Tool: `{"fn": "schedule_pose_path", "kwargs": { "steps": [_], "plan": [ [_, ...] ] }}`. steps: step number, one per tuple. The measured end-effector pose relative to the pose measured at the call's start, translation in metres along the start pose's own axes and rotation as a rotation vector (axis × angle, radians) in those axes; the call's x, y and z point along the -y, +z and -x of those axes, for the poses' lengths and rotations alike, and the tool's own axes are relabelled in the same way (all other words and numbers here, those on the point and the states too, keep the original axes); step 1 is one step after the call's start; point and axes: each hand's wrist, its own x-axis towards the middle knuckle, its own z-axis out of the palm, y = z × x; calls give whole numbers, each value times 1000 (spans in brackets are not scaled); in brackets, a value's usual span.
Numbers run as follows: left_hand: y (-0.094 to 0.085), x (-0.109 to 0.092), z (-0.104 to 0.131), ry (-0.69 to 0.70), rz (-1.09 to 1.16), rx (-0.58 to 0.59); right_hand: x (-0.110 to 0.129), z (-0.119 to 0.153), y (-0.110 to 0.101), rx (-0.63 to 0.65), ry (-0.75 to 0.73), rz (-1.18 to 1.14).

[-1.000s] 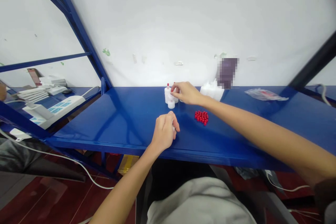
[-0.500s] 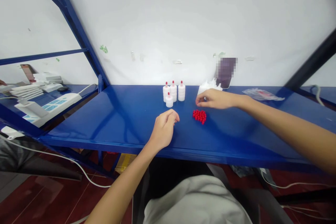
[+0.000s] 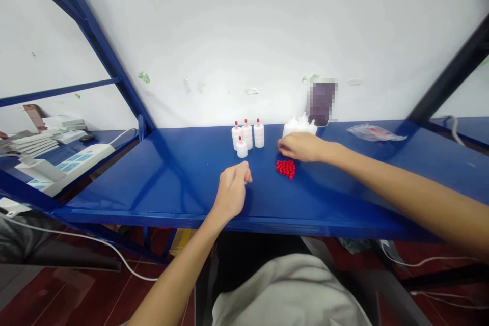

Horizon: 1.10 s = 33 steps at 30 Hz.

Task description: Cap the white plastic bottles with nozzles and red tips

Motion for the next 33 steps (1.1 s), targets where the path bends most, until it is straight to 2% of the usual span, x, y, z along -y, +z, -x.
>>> {"fn": "schedule_pose_path", "kwargs": {
  "steps": [2, 4, 7, 9, 12, 16, 22, 26, 28, 30, 31, 33],
  "plan": [
    [0, -1, 0, -17, 34, 2, 1, -4, 0, -8, 33, 75],
    [1, -2, 0, -50, 87, 12, 7, -6, -5, -47, 50, 15],
    [1, -3, 2, -90, 166, 26, 32, 0, -23, -237, -8, -328],
    [0, -4, 3, -62, 193, 36, 58, 9, -33, -327, -134, -612],
    [-1, -5, 4, 27, 216, 59, 97, 23, -39, -311, -307, -803],
    [-2, -1, 4, 86, 232, 70, 119, 30, -29, -305, -332, -862],
    [-4, 7, 6, 56, 179, 33, 127, 28, -13, -330, -314, -915],
    [-4, 4, 4, 46, 271, -32, 126, 22, -20, -332, -334, -915],
    [-4, 1, 2, 26, 379, -102, 117, 11, -29, -405, -274, -948],
    [-3, -1, -1, 4, 425, -159, 102, -6, -39, -546, -152, -926],
    [-3, -2, -1, 0, 407, -168, 94, -16, -43, -608, -89, -869],
    [-3, -3, -2, 3, 314, -147, 79, -35, -50, -626, -22, -695]
  ]
}}
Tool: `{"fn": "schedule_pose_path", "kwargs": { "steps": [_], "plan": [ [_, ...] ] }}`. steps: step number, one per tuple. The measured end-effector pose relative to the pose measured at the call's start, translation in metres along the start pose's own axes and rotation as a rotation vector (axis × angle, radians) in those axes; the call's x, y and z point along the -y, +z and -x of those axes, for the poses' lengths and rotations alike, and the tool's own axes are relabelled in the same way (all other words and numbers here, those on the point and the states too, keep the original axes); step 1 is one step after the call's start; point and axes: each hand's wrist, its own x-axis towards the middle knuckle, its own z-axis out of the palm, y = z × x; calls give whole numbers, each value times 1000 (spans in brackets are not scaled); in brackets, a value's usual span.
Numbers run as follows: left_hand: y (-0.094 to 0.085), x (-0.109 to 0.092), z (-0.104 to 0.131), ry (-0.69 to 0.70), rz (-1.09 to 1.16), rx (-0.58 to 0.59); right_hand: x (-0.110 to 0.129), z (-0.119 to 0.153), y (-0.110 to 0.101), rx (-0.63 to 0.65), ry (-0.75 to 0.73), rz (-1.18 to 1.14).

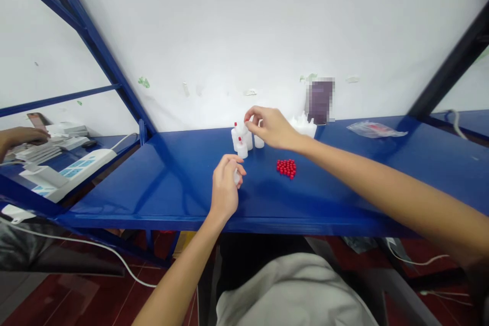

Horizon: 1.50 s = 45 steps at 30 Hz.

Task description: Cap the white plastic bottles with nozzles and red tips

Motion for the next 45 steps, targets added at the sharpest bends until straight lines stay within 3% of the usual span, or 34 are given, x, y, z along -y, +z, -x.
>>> {"fn": "schedule_pose_path", "kwargs": {
  "steps": [4, 12, 17, 22, 26, 33, 37, 42, 45],
  "plan": [
    [1, 0, 2, 3, -142, 58, -14, -23, 5, 136, 4, 230],
    [1, 1, 1, 9, -208, 92, -11, -25, 14, 289, 10, 311],
    [1, 1, 2, 10, -253, 115, -19, -7, -11, 259, -13, 342],
    [1, 0, 3, 26, -316, 135, -40, 26, -45, 616, 24, 378],
    [1, -1, 2, 39, -365, 154, -48, 41, -50, 722, 97, 329],
    [0, 2, 2, 48, -369, 158, -58, 40, -37, 759, 142, 314],
    [1, 4, 1, 44, -329, 133, -62, 37, -34, 684, 141, 349],
    [2, 4, 1, 5, -228, 107, -23, 44, -22, 443, -25, 144],
    [1, 6, 0, 18, -207, 110, 9, 54, -10, 440, -148, 38]
  ]
}}
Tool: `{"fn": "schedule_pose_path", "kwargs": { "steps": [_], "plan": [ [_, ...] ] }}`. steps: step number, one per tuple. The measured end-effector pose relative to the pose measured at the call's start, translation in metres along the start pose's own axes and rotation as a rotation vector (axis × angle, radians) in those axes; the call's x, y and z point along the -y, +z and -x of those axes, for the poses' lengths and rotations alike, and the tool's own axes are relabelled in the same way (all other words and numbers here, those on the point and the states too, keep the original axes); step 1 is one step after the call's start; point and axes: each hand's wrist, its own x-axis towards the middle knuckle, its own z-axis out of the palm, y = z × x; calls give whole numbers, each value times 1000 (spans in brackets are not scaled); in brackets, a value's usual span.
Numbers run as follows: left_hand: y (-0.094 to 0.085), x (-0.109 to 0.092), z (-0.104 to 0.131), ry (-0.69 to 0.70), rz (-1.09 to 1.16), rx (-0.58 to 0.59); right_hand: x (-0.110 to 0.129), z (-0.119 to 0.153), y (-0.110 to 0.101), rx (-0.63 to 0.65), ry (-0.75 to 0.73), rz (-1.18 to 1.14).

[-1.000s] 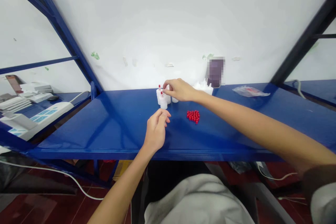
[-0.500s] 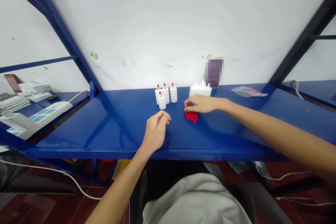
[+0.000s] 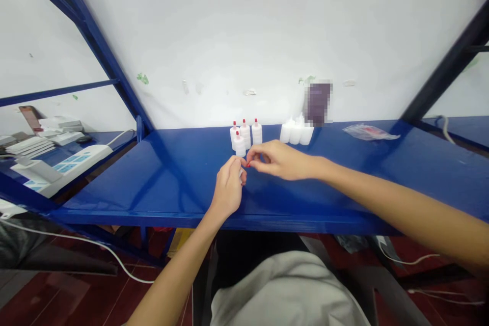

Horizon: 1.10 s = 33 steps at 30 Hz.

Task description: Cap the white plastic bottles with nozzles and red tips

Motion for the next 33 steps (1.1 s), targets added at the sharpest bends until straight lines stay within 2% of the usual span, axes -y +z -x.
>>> {"fn": "schedule_pose_path", "kwargs": {
  "steps": [4, 7, 11, 15, 19, 22, 25, 28, 30, 33],
  "plan": [
    [-1, 1, 1, 22, -11, -21, 18, 0, 20, -23, -42, 34],
    [-1, 0, 2, -9, -16, -47, 18, 3, 31, -77, -52, 40],
    [1, -1, 5, -40, -16, -98, 18, 9, 40, -156, -151, 39],
    [2, -2, 8, -30, -82, -143, 23, 10, 47, -195, -141, -46],
    [-2, -10, 10, 36, -58, -117, 30, 4, 39, -157, -161, -108],
    [-10, -17, 0, 139, -29, -31, 24, 8, 16, -207, -112, -119],
    [-21, -18, -33, 182, -6, -50, -9, 22, -18, -453, 63, -25],
    [-29, -11, -77, 229, -77, -128, -72, 40, -49, -773, 257, 43],
    [-32, -5, -101, 317, -248, -220, -120, 50, -64, -918, 422, 18],
    [-31, 4, -119, 396, -347, -281, -180, 61, -74, -962, 810, -136]
  ]
}}
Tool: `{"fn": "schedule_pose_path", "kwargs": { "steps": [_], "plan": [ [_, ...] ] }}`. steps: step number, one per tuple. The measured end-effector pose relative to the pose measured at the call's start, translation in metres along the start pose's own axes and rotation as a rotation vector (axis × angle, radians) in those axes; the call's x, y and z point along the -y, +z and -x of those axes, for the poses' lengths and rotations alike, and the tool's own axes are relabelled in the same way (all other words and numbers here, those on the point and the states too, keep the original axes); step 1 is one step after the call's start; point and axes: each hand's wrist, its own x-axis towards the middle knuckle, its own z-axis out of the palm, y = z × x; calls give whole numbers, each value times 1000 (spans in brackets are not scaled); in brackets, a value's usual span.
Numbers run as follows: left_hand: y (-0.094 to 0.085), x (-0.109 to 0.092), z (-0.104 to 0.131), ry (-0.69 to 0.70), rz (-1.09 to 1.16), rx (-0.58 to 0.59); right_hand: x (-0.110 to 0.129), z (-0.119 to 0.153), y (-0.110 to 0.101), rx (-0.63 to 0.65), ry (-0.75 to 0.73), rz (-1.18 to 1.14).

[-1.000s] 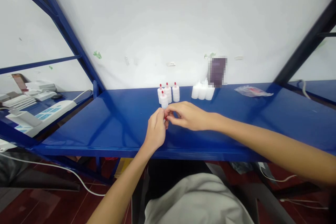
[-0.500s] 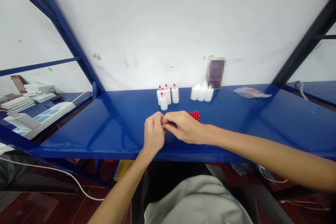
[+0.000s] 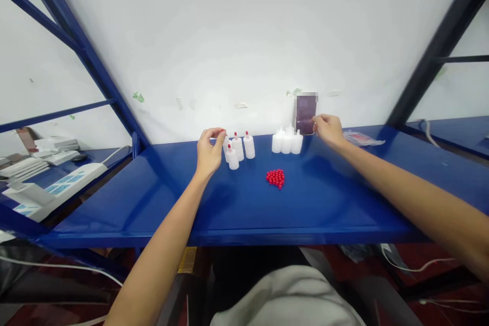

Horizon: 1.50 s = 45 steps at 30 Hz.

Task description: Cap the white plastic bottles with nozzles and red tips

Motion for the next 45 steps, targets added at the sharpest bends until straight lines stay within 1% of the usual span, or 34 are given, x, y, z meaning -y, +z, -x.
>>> {"fn": "schedule_pose_path", "kwargs": {
  "steps": [2, 5, 7, 12, 15, 20, 23, 28, 31, 34, 35, 36, 38, 39, 41, 43, 45],
  "plan": [
    [3, 5, 0, 52, -60, -7, -20, -16, 3, 17, 100, 13],
    [5, 10, 4, 115, -170, -9, -36, -26, 7, 58, 178, 38],
    [5, 12, 5, 108, -194, 3, -39, -30, 10, 72, 213, 53],
    [7, 13, 5, 30, -195, 18, -40, -42, 22, 58, 239, 75],
    [9, 11, 7, 29, -199, 44, -42, -47, 28, 42, 240, 69],
    [10, 11, 10, 66, -218, 72, -50, -49, 29, 32, 228, 49],
    [10, 12, 11, 76, -240, 61, -54, -48, 27, 39, 213, 38],
    [7, 11, 13, 61, -258, 49, -52, -42, 25, 48, 174, 44],
    [2, 6, 15, 93, -259, -24, -48, -31, 23, 72, 91, 32],
    [-5, -4, 22, 187, -268, -99, -43, -16, 17, 154, -11, -14],
    [-8, -9, 25, 225, -264, -90, -41, -10, 13, 188, -36, -33],
    [-12, -14, 30, 256, -248, -70, -39, -5, 9, 222, -56, -52],
    [-18, -24, 41, 325, -191, 12, -33, 7, 0, 297, -91, -85],
    [-21, -28, 47, 357, -160, 78, -28, 12, -4, 335, -117, -95],
    [-25, -36, 60, 382, -79, 248, -17, 22, -8, 380, -178, -99],
    [-26, -43, 71, 365, -10, 420, -4, 28, -8, 366, -229, -73],
    [-25, -47, 79, 350, 51, 524, 8, 33, -3, 323, -260, -9]
  ]
}}
